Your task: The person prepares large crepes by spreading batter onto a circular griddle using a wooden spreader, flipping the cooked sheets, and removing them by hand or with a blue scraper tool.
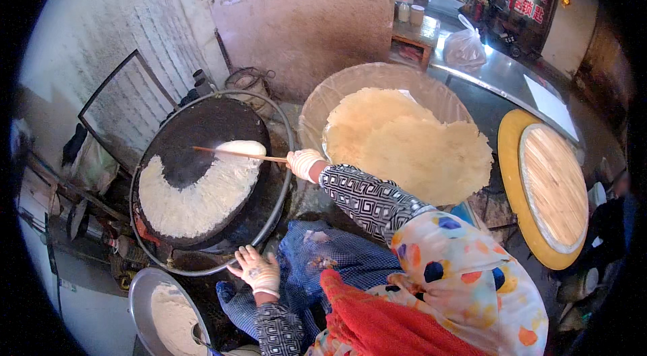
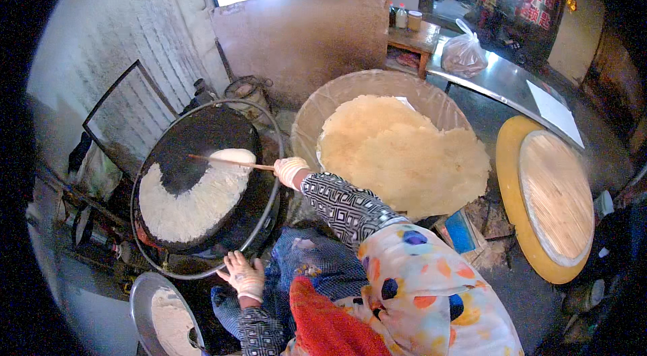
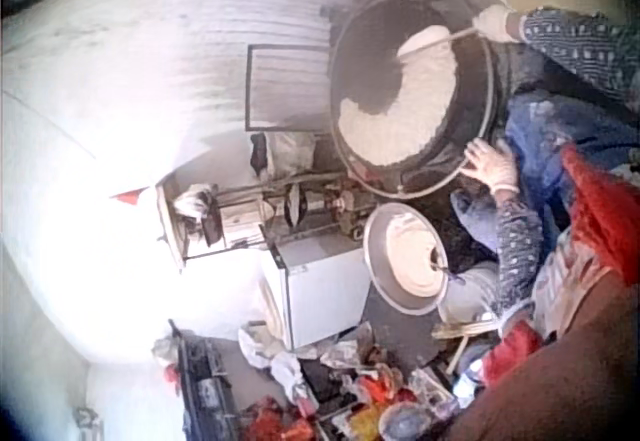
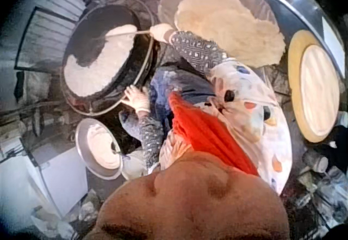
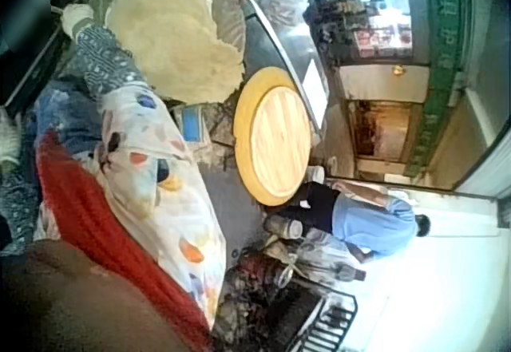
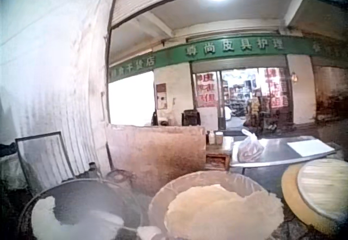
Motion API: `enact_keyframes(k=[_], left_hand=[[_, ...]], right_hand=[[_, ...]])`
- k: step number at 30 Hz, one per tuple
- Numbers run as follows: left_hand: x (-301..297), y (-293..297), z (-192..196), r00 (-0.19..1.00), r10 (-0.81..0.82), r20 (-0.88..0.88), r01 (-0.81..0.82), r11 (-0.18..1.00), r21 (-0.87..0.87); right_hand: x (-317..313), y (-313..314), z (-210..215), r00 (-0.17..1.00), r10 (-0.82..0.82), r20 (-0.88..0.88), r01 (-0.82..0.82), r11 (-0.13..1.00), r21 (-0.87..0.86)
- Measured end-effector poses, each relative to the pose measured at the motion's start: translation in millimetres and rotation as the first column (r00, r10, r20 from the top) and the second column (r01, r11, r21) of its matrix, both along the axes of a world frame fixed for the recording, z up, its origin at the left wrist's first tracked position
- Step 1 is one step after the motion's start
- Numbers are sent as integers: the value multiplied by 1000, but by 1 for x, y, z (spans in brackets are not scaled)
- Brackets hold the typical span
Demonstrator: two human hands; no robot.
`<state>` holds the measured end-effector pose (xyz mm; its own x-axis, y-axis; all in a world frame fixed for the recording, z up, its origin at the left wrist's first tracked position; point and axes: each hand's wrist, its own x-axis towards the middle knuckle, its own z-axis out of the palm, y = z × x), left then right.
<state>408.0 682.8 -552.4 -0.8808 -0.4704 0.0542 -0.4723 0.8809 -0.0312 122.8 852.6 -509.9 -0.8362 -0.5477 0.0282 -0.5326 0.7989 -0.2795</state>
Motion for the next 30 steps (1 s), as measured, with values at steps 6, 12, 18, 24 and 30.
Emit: enact_keyframes(k=[6, 12, 18, 24, 30], left_hand=[[17, -11, 3, 1000, 8, -4, -8, 998, -63], [20, -30, -14, 1000, 3, 13, -1, 992, -129], [37, -46, -18, 996, 87, 1, -86, 986, -142], [40, -59, -1, 979, 196, 59, -188, 974, -125], [31, -69, 6, 954, 275, 117, -271, 961, -45]], right_hand=[[15, -16, -5, 913, 406, 33, -407, 908, 102], [-14, -20, -5, 997, 48, -53, -46, 998, 34], [-24, -15, -31, 997, 16, -70, -9, 994, 106], [3, -9, -16, 969, 243, -43, -230, 952, 200], [-31, 2, -11, 985, 120, -123, -104, 986, 133]])
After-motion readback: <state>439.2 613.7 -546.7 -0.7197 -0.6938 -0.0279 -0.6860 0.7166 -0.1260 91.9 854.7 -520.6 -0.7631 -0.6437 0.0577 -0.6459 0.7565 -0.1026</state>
